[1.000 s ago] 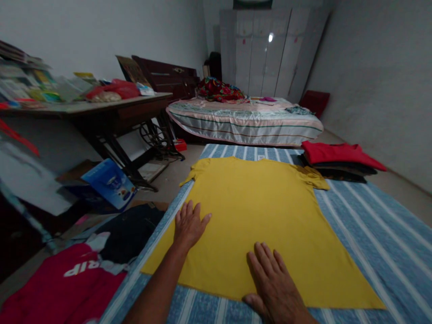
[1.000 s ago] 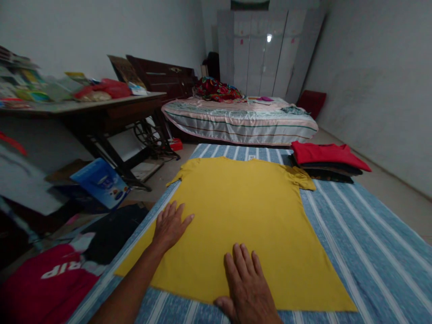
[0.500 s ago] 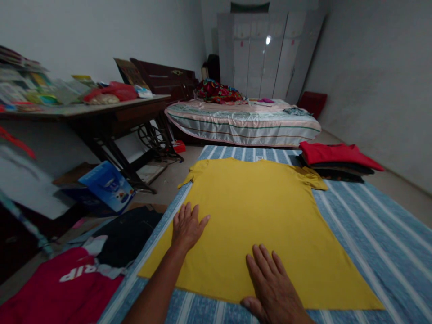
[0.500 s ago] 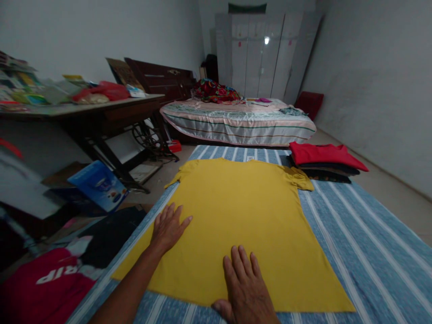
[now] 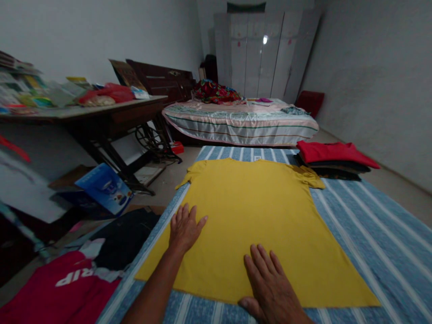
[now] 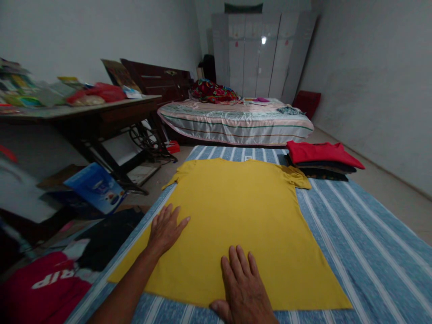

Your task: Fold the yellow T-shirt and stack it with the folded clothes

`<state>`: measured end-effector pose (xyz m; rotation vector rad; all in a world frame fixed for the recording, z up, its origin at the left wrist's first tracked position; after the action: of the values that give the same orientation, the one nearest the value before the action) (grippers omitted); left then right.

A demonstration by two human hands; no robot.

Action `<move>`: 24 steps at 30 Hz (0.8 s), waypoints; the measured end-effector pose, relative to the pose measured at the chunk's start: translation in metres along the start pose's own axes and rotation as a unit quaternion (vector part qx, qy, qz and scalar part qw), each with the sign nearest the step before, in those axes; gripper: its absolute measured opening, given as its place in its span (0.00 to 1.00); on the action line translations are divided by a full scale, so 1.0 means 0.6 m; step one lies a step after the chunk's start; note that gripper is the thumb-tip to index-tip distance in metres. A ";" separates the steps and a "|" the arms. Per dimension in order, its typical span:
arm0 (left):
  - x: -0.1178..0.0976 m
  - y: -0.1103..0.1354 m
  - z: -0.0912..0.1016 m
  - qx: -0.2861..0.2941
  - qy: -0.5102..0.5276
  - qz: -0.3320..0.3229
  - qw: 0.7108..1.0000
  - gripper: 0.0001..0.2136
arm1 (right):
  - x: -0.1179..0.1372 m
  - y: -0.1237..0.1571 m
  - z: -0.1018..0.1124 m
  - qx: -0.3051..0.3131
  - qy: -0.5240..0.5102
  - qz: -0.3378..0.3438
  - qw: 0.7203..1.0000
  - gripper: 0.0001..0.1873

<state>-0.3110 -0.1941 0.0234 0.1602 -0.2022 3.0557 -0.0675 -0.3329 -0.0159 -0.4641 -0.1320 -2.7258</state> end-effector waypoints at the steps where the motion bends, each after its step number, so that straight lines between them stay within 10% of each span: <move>1: 0.000 0.000 0.001 0.001 -0.001 0.001 1.000 0.28 | 0.000 0.000 0.000 -0.002 0.001 0.001 1.000 0.41; 24: -0.002 -0.001 0.003 0.004 -0.005 0.001 1.000 0.28 | 0.000 0.004 0.004 -0.023 0.005 0.007 1.000 0.40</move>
<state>-0.3095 -0.1939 0.0249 0.1750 -0.1896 3.0594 -0.0660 -0.3348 -0.0137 -0.4615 -0.0640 -2.7212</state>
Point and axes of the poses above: each hand's wrist, its own y-axis away from the middle knuckle, its own z-axis out of the back of the hand, x = y × z, the point moved 8 cm from there along -y, towards the middle knuckle, and after that the axes turned 10 degrees about -z, right-handed, at the moved point
